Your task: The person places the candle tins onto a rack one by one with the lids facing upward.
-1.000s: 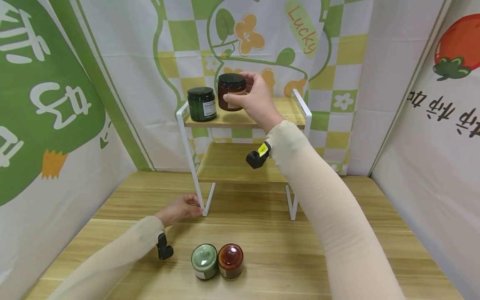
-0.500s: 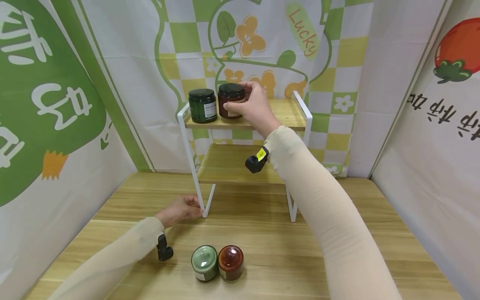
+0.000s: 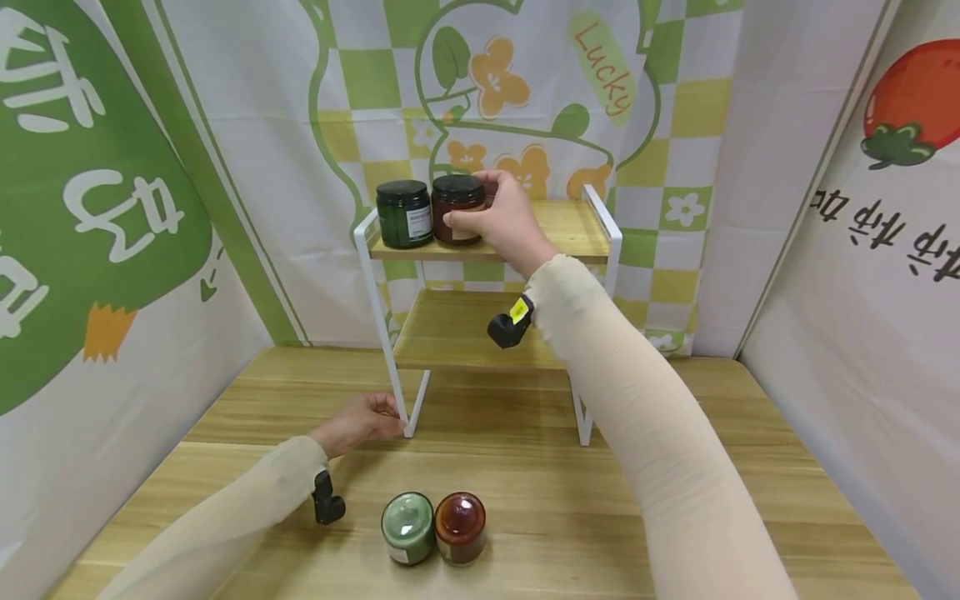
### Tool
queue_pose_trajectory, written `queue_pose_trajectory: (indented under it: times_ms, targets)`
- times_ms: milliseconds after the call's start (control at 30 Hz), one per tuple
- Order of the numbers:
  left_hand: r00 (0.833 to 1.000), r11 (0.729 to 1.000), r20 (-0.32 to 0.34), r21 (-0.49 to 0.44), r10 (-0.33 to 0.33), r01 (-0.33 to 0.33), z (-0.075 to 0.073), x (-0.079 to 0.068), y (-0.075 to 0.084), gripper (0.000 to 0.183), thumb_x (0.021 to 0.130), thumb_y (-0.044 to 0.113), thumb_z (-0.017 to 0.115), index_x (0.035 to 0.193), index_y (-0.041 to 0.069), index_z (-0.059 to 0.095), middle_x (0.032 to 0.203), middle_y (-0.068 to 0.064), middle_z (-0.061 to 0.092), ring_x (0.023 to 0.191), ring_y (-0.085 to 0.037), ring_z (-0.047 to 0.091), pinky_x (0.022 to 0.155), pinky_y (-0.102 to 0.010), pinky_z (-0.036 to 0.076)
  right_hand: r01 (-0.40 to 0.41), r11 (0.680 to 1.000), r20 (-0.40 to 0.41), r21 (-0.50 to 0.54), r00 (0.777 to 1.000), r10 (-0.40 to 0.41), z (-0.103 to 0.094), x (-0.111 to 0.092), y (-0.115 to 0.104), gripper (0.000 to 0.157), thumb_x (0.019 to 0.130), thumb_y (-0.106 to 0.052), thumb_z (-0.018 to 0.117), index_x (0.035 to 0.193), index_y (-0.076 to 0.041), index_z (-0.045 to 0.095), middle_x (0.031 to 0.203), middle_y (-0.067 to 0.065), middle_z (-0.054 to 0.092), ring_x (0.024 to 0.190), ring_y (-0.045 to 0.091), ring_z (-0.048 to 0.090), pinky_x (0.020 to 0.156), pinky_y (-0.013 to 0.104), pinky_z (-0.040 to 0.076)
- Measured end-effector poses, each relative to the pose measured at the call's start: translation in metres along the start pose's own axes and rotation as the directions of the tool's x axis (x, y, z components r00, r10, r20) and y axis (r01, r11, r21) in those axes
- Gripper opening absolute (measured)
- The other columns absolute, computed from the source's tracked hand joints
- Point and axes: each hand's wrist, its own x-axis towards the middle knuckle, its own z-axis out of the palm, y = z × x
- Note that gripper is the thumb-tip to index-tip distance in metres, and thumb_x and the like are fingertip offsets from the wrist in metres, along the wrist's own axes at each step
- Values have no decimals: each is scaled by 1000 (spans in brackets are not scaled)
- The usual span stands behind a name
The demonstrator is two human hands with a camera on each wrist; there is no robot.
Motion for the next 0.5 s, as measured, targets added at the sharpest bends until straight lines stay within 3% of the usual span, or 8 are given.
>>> queue_pose_trajectory:
  times_ms: [300,500]
  targets:
    - [1000,1000,4,-15,-2,2,-1,2,-1,15,85,-9,64,91,3,57,86,-2,64,81,-15,65,77,-28,57,-22,999,20,-28,1000,23,-1,2,1,66,82,3,71,138,-2,37,131,14,49,115,22,55,97,31,49]
    - [1000,1000,18,-25,11,-11,-1,1,-1,14,85,-9,63,92,1,56,86,-2,64,82,-16,66,79,-30,57,-29,998,32,-51,999,31,-1,1,1,66,83,1,71,139,-3,37,132,13,49,113,21,55,93,30,50]
